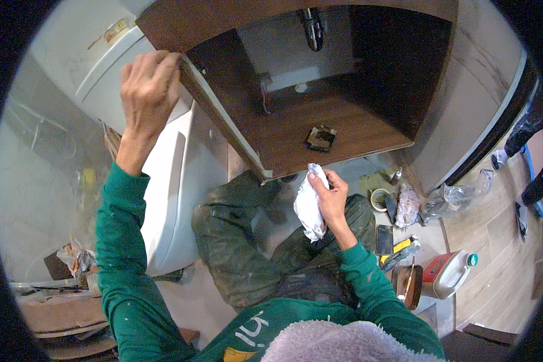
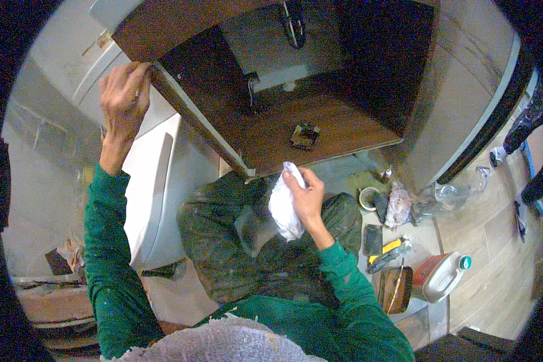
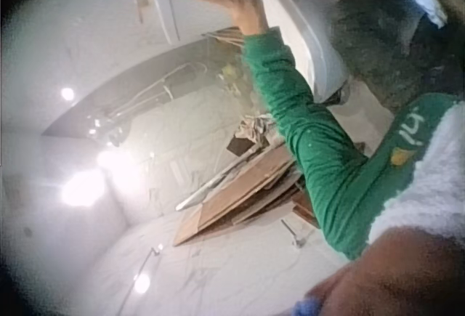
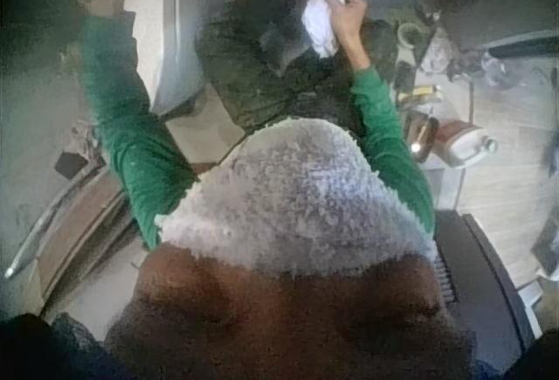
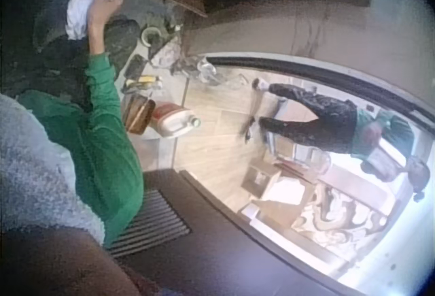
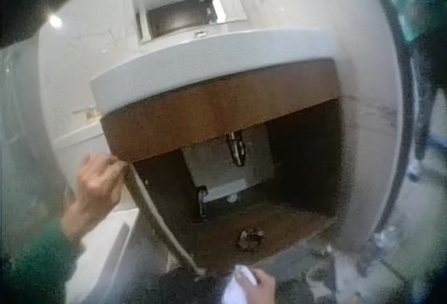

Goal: The person sits on the floor and paints the interior of a bathroom vanity cabinet using a paintbrush. They repeatedly dip the brush into a paint can, apply paint to the cabinet's interior surfaces, and wipe the brush with a cloth. The person also uses a sanding block to smooth the cabinet's interior.

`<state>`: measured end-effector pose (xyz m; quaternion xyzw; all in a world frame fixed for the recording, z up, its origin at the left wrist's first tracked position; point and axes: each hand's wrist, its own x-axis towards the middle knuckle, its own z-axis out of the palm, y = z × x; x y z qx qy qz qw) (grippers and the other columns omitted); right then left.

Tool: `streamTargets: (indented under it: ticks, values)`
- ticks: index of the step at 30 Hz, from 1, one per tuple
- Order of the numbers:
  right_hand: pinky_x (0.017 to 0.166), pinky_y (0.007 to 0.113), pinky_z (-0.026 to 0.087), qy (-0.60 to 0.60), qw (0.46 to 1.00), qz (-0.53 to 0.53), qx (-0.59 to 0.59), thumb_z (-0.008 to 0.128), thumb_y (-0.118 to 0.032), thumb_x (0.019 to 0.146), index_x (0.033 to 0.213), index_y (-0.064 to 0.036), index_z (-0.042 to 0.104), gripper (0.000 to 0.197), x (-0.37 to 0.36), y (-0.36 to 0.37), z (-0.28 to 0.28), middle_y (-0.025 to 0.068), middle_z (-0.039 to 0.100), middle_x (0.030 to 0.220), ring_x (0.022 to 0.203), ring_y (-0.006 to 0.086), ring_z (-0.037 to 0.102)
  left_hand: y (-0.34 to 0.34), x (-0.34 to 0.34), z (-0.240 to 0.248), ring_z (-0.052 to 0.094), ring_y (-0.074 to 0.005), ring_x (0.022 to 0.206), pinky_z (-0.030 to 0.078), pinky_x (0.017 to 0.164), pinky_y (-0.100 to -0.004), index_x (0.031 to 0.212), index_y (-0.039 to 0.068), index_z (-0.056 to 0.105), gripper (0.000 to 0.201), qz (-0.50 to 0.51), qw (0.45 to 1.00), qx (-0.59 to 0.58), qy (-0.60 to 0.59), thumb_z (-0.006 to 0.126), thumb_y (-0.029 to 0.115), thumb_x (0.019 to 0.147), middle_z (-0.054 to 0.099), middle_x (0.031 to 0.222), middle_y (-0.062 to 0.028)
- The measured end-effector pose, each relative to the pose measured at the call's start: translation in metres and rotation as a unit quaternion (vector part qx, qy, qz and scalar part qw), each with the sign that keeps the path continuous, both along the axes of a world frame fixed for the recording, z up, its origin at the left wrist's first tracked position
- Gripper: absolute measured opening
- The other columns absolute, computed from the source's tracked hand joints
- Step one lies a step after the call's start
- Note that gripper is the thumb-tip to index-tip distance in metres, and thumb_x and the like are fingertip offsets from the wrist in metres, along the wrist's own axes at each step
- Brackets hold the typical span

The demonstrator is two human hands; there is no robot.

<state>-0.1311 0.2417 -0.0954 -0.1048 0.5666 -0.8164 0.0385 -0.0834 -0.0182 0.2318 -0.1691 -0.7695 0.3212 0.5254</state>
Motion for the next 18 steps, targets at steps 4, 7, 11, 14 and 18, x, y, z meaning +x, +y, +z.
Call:
streamTargets:
  ticks: [4, 7, 11, 14, 18]
  values:
    - [0.068, 0.024, 0.048, 0.003, 1.000, -0.008, 0.003, 0.076, -0.015, 0.090, 0.102, 0.0009, 0.072, 0.020, -0.001, 0.002, -0.002, 0.0003, 0.070, 0.086, 0.074, 0.0067, 0.059, -0.002, -0.001, 0.000, 0.065, -0.0191, 0.089, 0.044, 0.077, -0.0346, 0.100, 0.011, 0.074, 0.019, 0.005, 0.999, 0.024, 0.039, 0.074, 0.010, 0.081, 0.069, 0.095, -0.0020]
    - [0.067, 0.024, 0.049, 0.007, 1.000, -0.005, -0.003, 0.076, -0.016, 0.090, 0.102, 0.0008, 0.073, 0.021, -0.001, 0.000, -0.004, 0.0004, 0.070, 0.086, 0.074, 0.0068, 0.059, 0.003, -0.005, 0.002, 0.065, -0.0192, 0.088, 0.044, 0.077, -0.0348, 0.100, 0.011, 0.074, 0.018, 0.022, 0.999, 0.003, 0.042, 0.074, 0.011, 0.082, 0.068, 0.094, -0.0023]
    - [0.068, 0.025, 0.049, -0.001, 1.000, -0.004, 0.008, 0.077, -0.016, 0.089, 0.102, 0.0008, 0.073, 0.022, 0.000, -0.003, -0.008, 0.0006, 0.070, 0.086, 0.075, 0.0068, 0.060, 0.012, -0.008, 0.008, 0.063, -0.0204, 0.081, 0.045, 0.075, -0.0361, 0.090, 0.010, 0.071, 0.008, 0.047, 0.998, -0.030, 0.037, 0.072, 0.013, 0.083, 0.064, 0.085, -0.0031]
    - [0.068, 0.025, 0.049, -0.016, 1.000, 0.001, 0.006, 0.078, -0.016, 0.089, 0.101, 0.0006, 0.073, 0.021, 0.002, -0.004, -0.011, 0.0005, 0.070, 0.086, 0.076, 0.0067, 0.060, 0.018, -0.009, 0.011, 0.064, -0.0229, 0.083, 0.046, 0.070, -0.0383, 0.091, 0.010, 0.069, 0.012, 0.113, 0.993, -0.041, 0.021, 0.074, 0.017, 0.083, 0.064, 0.087, -0.0051]
    - [0.068, 0.024, 0.050, -0.007, 1.000, 0.000, 0.008, 0.078, -0.016, 0.089, 0.100, 0.0004, 0.073, 0.020, 0.002, -0.004, -0.013, 0.0006, 0.070, 0.086, 0.075, 0.0065, 0.060, 0.019, -0.019, 0.012, 0.060, -0.0236, 0.077, 0.045, 0.070, -0.0389, 0.076, 0.010, 0.058, 0.017, 0.110, 0.991, -0.056, 0.041, 0.072, 0.019, 0.079, 0.055, 0.076, -0.0060]
